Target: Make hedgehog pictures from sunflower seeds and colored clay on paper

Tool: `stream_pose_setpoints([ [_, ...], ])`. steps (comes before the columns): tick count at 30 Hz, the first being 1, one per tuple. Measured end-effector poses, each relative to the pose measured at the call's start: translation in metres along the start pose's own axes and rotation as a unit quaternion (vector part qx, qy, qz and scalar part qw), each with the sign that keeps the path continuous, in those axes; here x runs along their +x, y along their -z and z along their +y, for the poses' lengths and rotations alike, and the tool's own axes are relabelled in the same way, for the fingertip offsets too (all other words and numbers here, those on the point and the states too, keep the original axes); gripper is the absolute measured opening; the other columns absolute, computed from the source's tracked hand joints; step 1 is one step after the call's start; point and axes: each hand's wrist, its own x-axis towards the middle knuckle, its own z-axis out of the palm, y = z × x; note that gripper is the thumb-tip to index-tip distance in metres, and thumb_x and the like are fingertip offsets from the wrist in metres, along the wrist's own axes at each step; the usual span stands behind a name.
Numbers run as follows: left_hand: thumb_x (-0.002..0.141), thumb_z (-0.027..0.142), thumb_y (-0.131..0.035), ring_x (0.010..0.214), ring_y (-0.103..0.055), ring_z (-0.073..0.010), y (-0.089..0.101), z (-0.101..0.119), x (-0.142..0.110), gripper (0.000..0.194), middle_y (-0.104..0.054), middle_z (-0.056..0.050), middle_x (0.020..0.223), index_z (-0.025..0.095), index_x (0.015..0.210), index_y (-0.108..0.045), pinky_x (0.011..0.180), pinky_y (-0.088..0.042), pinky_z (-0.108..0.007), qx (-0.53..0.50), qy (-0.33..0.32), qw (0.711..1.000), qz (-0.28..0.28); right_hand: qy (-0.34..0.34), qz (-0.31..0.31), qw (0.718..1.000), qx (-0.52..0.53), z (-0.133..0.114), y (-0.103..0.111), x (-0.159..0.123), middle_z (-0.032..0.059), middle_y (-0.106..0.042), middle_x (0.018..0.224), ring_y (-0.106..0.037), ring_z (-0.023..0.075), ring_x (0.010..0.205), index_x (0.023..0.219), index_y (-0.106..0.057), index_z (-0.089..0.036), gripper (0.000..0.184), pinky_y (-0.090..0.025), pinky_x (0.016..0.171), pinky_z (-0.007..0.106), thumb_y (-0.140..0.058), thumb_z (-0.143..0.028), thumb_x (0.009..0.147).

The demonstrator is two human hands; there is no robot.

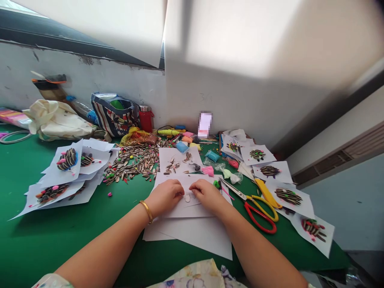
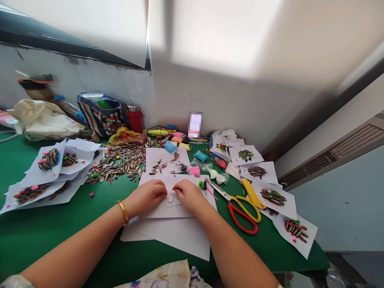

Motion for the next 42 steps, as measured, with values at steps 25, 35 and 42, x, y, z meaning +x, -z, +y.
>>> stream_pose_setpoints([
  [25,0.086,0.017,-0.056,0.099,-0.06,-0.0219,0.01,0.006,-0.009,0.028,-0.065,-0.007,0.106,0.028,0.103,-0.076,0.09,-0.047,-0.033,0.009,-0.05,0.998,-0.048,-0.067,-0.017,0.996,-0.055,-0.012,-0.007,0.002,0.0013,-0.064,0.092,-0.056,0.0142,0.083,0.082,-0.066,-0.021,0.008,-0.035,0.069,0.025,-0.058,-0.022,0.084],
  [35,0.087,0.017,-0.055,0.096,-0.061,-0.0212,0.009,0.006,-0.008,0.026,-0.066,-0.007,0.104,0.025,0.098,-0.076,0.088,-0.047,-0.033,0.009,-0.058,0.998,-0.036,-0.065,0.001,0.993,-0.096,-0.017,-0.011,0.002,0.0019,-0.065,0.091,-0.056,0.0144,0.082,0.082,-0.067,-0.021,0.008,-0.035,0.068,0.025,-0.06,-0.023,0.085],
  [42,0.089,0.018,-0.051,0.099,-0.06,-0.0229,0.01,0.007,-0.007,0.029,-0.066,-0.008,0.103,0.023,0.109,-0.072,0.089,-0.046,-0.034,0.026,-0.046,0.998,-0.033,-0.057,-0.004,0.996,-0.065,-0.013,-0.009,0.001,0.0036,-0.067,0.094,-0.059,0.016,0.086,0.083,-0.071,-0.022,0.018,-0.041,0.073,0.026,-0.053,-0.022,0.088],
])
